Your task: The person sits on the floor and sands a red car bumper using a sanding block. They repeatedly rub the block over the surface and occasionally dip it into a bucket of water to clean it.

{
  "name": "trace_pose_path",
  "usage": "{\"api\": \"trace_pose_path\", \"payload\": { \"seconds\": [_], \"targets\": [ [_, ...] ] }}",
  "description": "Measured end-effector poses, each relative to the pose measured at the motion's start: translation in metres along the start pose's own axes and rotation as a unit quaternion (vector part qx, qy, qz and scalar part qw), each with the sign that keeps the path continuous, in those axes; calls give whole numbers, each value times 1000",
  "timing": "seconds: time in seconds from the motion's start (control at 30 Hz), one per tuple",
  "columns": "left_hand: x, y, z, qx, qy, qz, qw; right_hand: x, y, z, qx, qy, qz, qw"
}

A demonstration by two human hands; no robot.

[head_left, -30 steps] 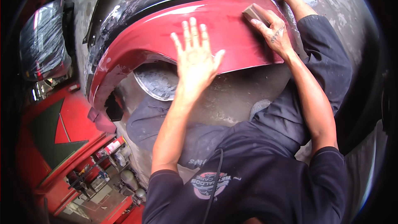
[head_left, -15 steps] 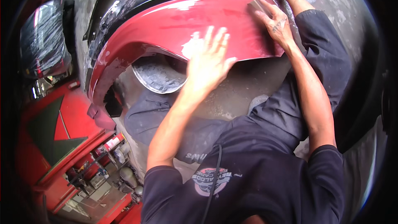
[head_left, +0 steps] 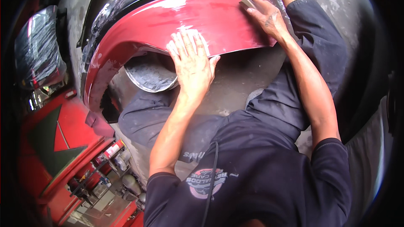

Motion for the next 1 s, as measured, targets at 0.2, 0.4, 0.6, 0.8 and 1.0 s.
{"api": "trace_pose_path", "payload": {
  "seconds": [0.2,0.4,0.6,0.8,1.0],
  "targets": [
    [26,12,71,106,-18,-22,994,-1,-16,18,0,-16,-18,1000],
    [33,-2,96,287,-244,-28,926,-16,-54,8,-13,-63,-46,997],
    [58,-42,45,-97,-624,-117,767,-3,-90,-13,-54,-57,-10,997],
    [109,-3,35,-272,-926,-87,247,3,-91,-18,3,-134,-11,991],
    [140,25,45,-112,-980,-130,104,14,-91,-25,-39,-191,-26,980]
  ]
}}
Point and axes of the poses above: each hand's wrist, its own y-axis towards the middle knuckle, its own x-axis out of the palm, z = x × y, the point moved 1 cm from there along y, towards the middle knuckle
